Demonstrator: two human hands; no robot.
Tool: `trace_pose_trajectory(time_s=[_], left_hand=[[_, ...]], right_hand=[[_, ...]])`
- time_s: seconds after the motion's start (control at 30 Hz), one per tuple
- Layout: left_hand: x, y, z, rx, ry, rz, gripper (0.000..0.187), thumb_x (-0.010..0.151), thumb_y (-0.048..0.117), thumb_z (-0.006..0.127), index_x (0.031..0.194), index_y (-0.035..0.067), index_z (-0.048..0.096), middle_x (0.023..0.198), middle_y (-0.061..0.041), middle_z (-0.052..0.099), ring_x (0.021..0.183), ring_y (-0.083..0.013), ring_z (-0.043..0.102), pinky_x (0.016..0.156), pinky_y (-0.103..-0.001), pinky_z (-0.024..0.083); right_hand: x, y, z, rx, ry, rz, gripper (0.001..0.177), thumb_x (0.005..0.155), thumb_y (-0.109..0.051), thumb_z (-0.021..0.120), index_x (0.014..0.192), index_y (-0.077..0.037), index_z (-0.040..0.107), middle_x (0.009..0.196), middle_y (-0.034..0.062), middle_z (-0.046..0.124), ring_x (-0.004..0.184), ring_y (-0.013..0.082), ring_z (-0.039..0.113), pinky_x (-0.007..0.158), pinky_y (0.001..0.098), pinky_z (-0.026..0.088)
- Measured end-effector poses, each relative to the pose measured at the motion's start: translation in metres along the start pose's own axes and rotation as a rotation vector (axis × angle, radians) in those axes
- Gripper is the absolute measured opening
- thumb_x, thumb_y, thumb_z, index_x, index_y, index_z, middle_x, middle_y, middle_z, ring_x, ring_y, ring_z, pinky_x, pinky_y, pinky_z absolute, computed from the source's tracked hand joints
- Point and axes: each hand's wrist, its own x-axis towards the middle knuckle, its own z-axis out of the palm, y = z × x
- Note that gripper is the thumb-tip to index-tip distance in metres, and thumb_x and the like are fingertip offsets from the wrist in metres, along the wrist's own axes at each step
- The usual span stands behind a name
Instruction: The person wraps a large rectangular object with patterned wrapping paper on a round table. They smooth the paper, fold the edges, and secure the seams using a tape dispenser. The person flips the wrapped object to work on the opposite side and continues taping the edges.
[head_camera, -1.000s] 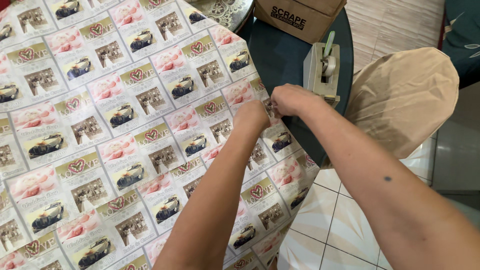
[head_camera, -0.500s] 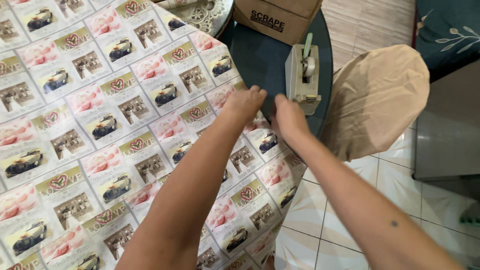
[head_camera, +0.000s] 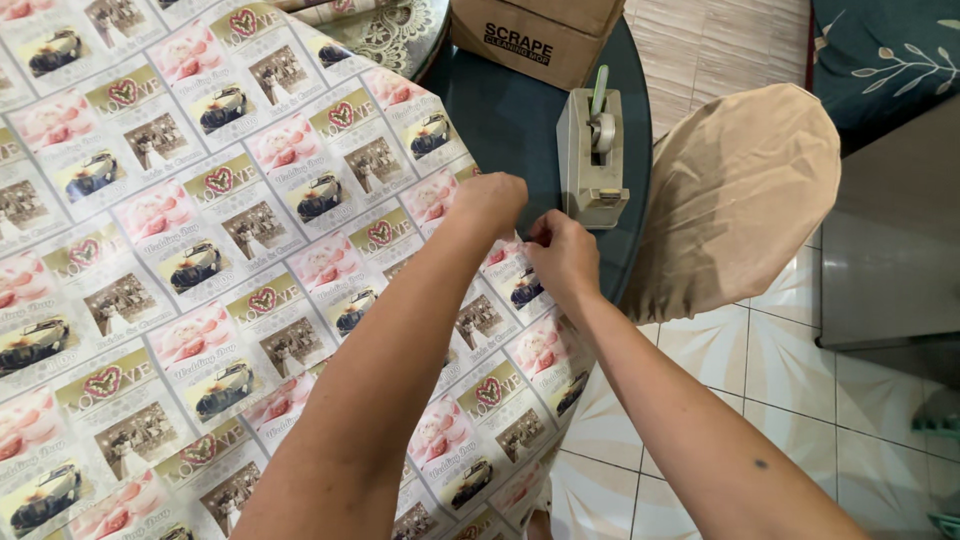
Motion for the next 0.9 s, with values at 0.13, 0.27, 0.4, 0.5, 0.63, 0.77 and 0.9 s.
trace_pose_trajectory(time_s=[0.13, 0.27, 0.4, 0.5, 0.63, 0.77, 0.9], left_hand=[[-0.001, 0.002, -0.008, -0.033, -0.047, -0.027, 0.036, 0.07, 0.009, 0.085, 0.105, 0.007, 0.077, 0.112, -0.013, 0.074, 0.107, -0.0308, 0.072, 0.084, -0.042, 0.06], [-0.002, 0.005, -0.011, -0.037, -0.064, -0.017, 0.028, 0.078, 0.006, 0.076, 0.105, 0.007, 0.078, 0.113, -0.014, 0.075, 0.108, -0.0318, 0.072, 0.086, -0.043, 0.06], [-0.004, 0.007, -0.016, -0.043, -0.089, 0.002, 0.03, 0.076, 0.006, 0.076, 0.106, 0.007, 0.077, 0.116, -0.014, 0.073, 0.111, -0.0312, 0.07, 0.087, -0.043, 0.06], [-0.009, 0.007, -0.023, -0.047, -0.139, 0.003, 0.029, 0.077, 0.007, 0.076, 0.107, 0.007, 0.077, 0.117, -0.013, 0.073, 0.111, -0.031, 0.07, 0.087, -0.043, 0.06], [-0.015, 0.007, -0.034, -0.022, -0.163, 0.081, 0.027, 0.078, 0.015, 0.079, 0.105, 0.008, 0.078, 0.114, -0.013, 0.075, 0.109, -0.0307, 0.071, 0.087, -0.043, 0.059], [-0.016, 0.008, -0.042, 0.004, -0.186, 0.123, 0.026, 0.079, 0.022, 0.081, 0.102, 0.01, 0.08, 0.111, -0.011, 0.076, 0.107, -0.0302, 0.072, 0.086, -0.044, 0.06], [-0.015, 0.006, -0.044, -0.017, -0.146, 0.143, 0.024, 0.078, 0.02, 0.081, 0.101, 0.012, 0.08, 0.111, -0.01, 0.075, 0.109, -0.0306, 0.07, 0.087, -0.044, 0.059]], right_hand=[[0.005, 0.005, 0.005, 0.017, 0.01, 0.007, 0.02, 0.074, -0.012, 0.077, 0.093, -0.007, 0.074, 0.086, 0.0114, 0.077, 0.081, 0.028, 0.075, 0.075, 0.038, 0.057], [0.008, 0.008, 0.003, 0.033, 0.034, -0.017, 0.022, 0.077, -0.009, 0.075, 0.099, -0.007, 0.074, 0.088, 0.013, 0.076, 0.082, 0.0286, 0.075, 0.075, 0.0384, 0.057], [0.008, 0.008, 0.001, 0.052, 0.004, -0.03, 0.029, 0.079, -0.008, 0.074, 0.108, -0.008, 0.073, 0.089, 0.0133, 0.076, 0.082, 0.0291, 0.073, 0.076, 0.039, 0.055], [0.008, 0.007, 0.002, 0.099, 0.024, -0.027, 0.027, 0.079, -0.006, 0.074, 0.105, -0.005, 0.071, 0.087, 0.0124, 0.075, 0.08, 0.0263, 0.073, 0.075, 0.037, 0.056], [0.007, 0.008, 0.001, 0.247, 0.016, 0.012, 0.02, 0.08, -0.004, 0.073, 0.099, 0.0, 0.07, 0.084, 0.0082, 0.075, 0.077, 0.018, 0.072, 0.072, 0.0315, 0.057], [0.003, 0.007, -0.003, 0.322, -0.029, 0.053, 0.02, 0.079, -0.004, 0.074, 0.098, 0.002, 0.073, 0.082, 0.0076, 0.074, 0.073, 0.0121, 0.068, 0.067, 0.0282, 0.055], [0.002, 0.002, -0.004, 0.31, -0.027, 0.084, 0.016, 0.081, -0.005, 0.073, 0.095, 0.001, 0.077, 0.078, 0.0062, 0.075, 0.069, 0.0103, 0.067, 0.063, 0.0277, 0.054]])
